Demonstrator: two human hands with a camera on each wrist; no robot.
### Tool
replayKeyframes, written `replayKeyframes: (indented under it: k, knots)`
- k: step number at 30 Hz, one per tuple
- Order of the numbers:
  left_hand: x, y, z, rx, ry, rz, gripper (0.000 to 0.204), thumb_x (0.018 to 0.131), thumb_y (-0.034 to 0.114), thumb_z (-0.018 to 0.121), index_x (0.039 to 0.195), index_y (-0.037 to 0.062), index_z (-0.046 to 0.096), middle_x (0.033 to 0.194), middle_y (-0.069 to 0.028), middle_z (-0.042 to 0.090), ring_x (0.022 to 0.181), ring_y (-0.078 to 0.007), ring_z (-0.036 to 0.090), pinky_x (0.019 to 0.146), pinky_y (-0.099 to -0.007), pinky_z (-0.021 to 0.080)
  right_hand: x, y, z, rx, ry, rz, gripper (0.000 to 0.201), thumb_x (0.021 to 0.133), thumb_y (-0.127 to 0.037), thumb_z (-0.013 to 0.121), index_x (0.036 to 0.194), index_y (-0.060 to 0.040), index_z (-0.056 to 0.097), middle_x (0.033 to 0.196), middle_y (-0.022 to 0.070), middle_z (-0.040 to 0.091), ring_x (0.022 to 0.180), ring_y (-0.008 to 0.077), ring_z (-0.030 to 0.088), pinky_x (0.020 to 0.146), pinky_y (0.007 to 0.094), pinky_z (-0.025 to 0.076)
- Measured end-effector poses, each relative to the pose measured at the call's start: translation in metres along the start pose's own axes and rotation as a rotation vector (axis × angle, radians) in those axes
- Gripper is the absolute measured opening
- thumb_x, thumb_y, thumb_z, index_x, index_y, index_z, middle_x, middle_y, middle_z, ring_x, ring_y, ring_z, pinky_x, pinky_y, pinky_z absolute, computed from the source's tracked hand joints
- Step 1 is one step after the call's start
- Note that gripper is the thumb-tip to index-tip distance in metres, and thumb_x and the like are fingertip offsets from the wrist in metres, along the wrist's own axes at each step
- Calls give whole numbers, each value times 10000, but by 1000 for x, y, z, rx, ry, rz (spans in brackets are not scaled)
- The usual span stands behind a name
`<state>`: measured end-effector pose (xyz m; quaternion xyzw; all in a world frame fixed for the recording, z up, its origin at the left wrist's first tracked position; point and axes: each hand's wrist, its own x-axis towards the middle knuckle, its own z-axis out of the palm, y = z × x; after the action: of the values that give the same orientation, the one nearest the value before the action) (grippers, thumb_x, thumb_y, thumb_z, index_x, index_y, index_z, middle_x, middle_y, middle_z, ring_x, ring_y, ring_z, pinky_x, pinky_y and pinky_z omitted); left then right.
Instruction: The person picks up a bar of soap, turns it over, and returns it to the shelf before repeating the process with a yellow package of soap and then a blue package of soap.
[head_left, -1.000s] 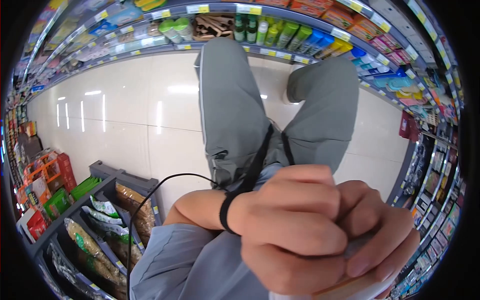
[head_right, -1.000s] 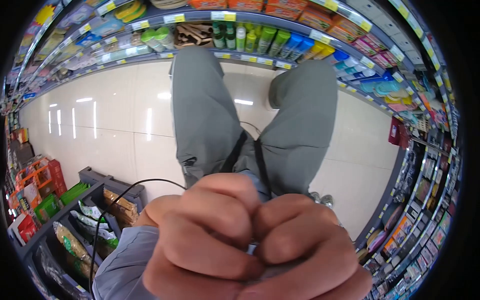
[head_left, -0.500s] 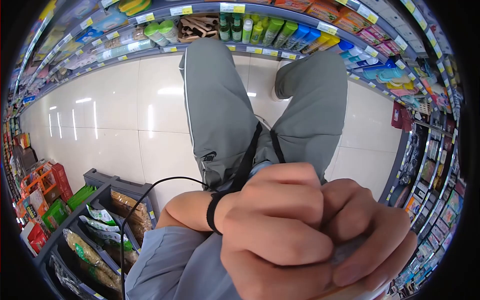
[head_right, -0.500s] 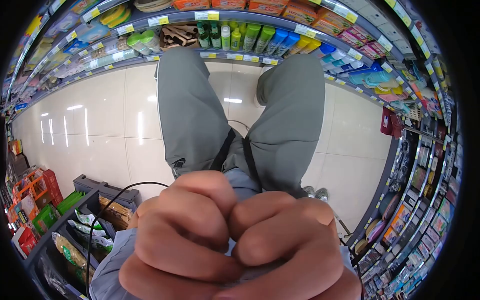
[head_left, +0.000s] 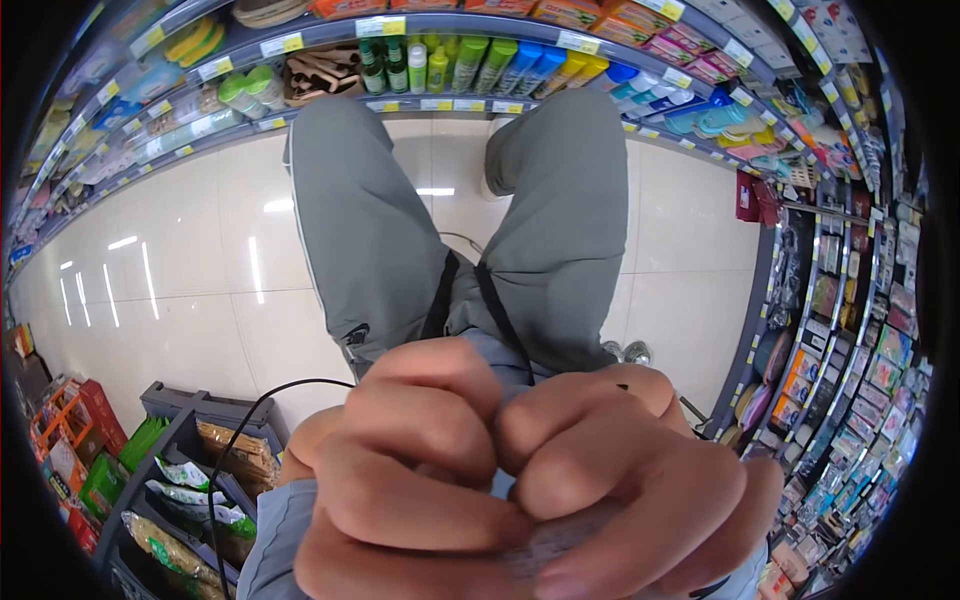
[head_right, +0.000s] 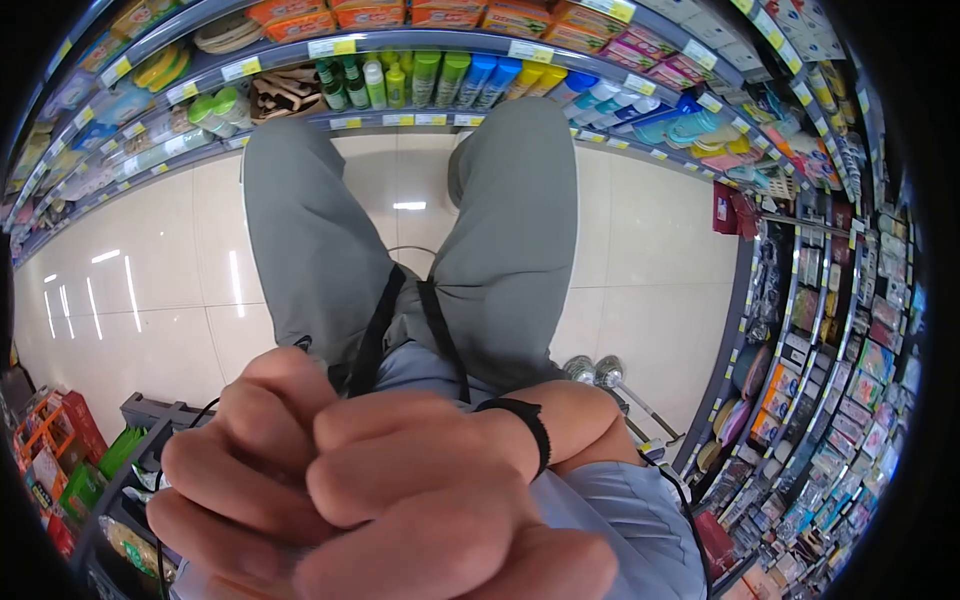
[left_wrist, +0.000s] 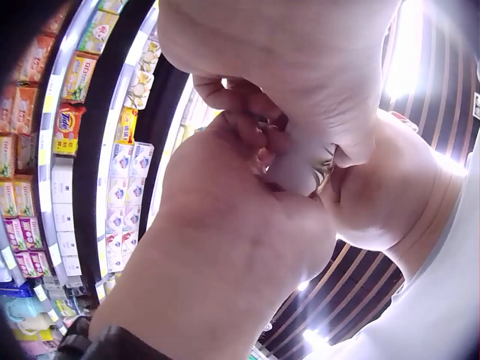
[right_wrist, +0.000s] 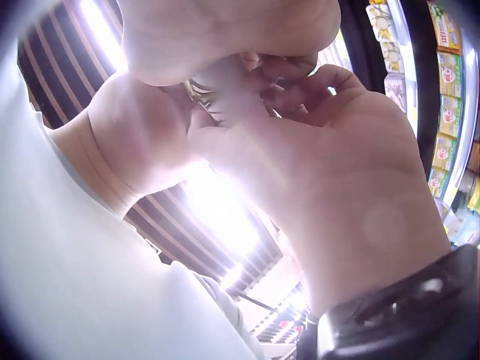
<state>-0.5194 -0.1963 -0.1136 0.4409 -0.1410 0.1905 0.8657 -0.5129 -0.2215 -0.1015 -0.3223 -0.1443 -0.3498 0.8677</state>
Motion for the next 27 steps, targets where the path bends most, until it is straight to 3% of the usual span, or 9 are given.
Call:
replayKeyframes:
  k: [3,6,13,16,18,19,21,25,27]
  knots:
    - [-8,-4,25,-46,388,27,307,1033,354,445,801,175,356,779,41,292,756,-135,294,825,-366,280,4,3,0,258,-27,-3,128,1038,-203,488,918,-171,519,841,78,581,642,153,329,656,369,343]
    - [-9,-16,30,-112,474,168,299,1034,351,446,808,179,353,784,47,300,764,-134,297,822,-374,280,8,-3,1,302,-31,112,128,1036,-195,492,914,-168,521,839,80,580,648,154,329,667,367,346]
    - [-6,-6,36,28,421,67,304,1040,358,451,808,182,363,784,51,305,768,-134,302,815,-377,280,22,-29,9,363,-31,361,130,1033,-178,498,907,-162,527,836,85,579,659,157,329,689,362,353]
    - [-6,-5,37,82,415,30,300,1048,362,463,824,180,383,787,48,317,763,-139,308,810,-377,278,23,-40,9,-27,132,556,119,1028,-161,514,913,-161,543,851,96,592,647,150,333,682,362,359]
    - [-6,-6,35,7,352,61,323,1064,398,443,828,184,388,782,45,309,740,-147,299,815,-378,276,16,-16,-20,94,-266,220,117,1033,-167,523,921,-154,554,881,99,609,634,140,335,659,358,357]
    - [-5,-6,37,6,352,61,323,1064,398,443,828,184,388,782,45,309,740,-147,299,815,-378,276,13,-7,-20,94,-267,219,117,1033,-167,523,921,-154,554,881,99,609,634,140,335,659,358,357]
    - [-1,-6,41,82,439,67,381,1084,464,408,844,171,443,787,39,361,729,-160,326,768,-393,304,7,8,-15,143,-196,-113,123,1039,-184,522,926,-150,557,911,102,619,617,134,337,638,360,356]
    - [2,-12,44,70,450,119,225,955,320,558,832,136,518,758,4,463,631,-163,351,630,-369,296,-3,-13,3,-30,-18,136,91,1044,-207,556,963,-166,558,914,101,618,607,137,327,622,359,356]
    - [1,-17,44,78,463,162,164,891,248,633,826,118,556,744,-14,513,581,-164,363,561,-357,291,11,19,12,1,106,-306,70,1028,-220,619,1021,-170,571,894,103,638,576,142,378,571,346,362]
